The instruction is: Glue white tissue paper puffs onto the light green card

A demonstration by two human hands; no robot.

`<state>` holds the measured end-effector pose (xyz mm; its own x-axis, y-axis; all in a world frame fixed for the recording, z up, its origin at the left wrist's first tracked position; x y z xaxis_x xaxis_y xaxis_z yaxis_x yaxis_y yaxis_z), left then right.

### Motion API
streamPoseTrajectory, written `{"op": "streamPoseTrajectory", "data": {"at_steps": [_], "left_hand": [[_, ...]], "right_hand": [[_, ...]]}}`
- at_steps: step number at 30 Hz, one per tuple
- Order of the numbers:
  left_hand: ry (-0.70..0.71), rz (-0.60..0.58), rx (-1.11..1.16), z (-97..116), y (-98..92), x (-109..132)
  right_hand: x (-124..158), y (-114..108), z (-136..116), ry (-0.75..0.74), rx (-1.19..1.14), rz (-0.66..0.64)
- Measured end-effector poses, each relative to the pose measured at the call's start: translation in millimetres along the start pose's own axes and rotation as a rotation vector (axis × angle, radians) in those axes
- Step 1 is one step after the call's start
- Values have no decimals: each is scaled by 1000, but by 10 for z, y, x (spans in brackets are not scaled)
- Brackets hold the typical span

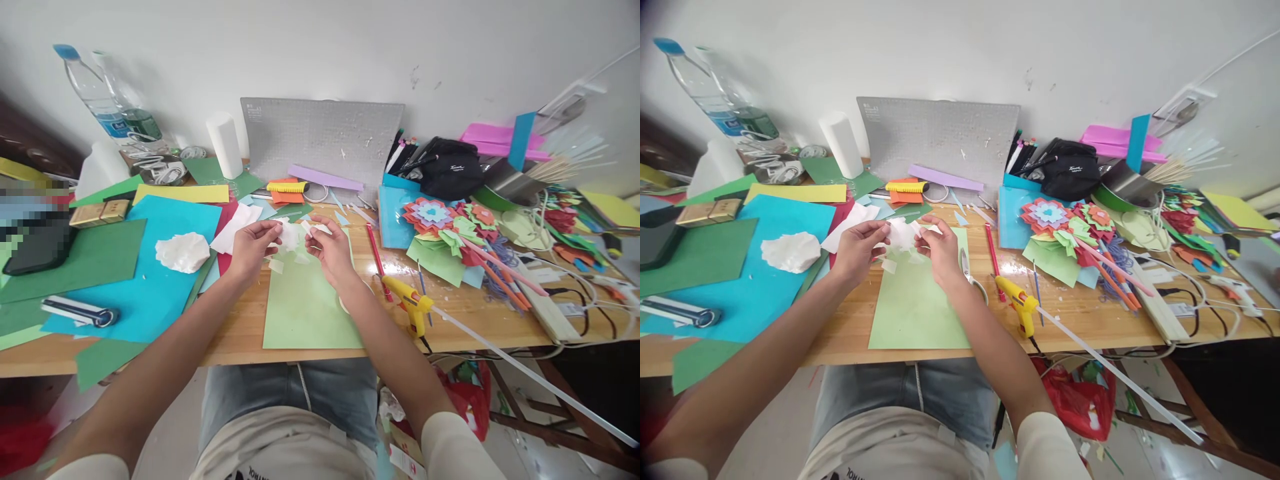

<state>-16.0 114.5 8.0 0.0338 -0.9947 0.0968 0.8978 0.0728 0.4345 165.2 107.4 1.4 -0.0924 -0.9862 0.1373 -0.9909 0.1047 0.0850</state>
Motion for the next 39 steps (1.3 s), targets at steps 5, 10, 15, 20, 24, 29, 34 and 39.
{"op": "streamPoseTrajectory", "data": {"at_steps": [5,10,15,20,24,29,34,39], "left_hand": [[-13,-31,12,-25,45,16],[-20,-61,-3,-44,93,54],[-9,-101,5,-32,139,80],[-50,-122,11,-72,173,91],[-61,-186,-3,-77,246,125],[-26,-184,-79,-65,232,127],[1,-108,-85,-52,151,86],[-5,-99,-74,-67,131,77]], "right_hand": [[26,-37,-150,-179,164,62],[155,-8,-366,-399,413,114],[297,160,-501,-515,626,62],[213,190,-379,-438,541,-5],[135,139,-305,-382,449,-15],[110,155,-265,-346,423,-53],[108,146,-257,-343,411,-47],[127,124,-278,-349,443,-24]]}}
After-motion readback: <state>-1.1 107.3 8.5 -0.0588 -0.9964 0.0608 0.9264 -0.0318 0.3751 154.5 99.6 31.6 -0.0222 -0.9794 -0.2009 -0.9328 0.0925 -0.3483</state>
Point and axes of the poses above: each hand's wrist, its own x-axis away from the middle knuckle, its own y-axis out of the palm, z = x × y, the point moved 10 cm from there along -x, towards the middle knuckle, and after that the axes turned 14 degrees about x, right-handed, at the moved point
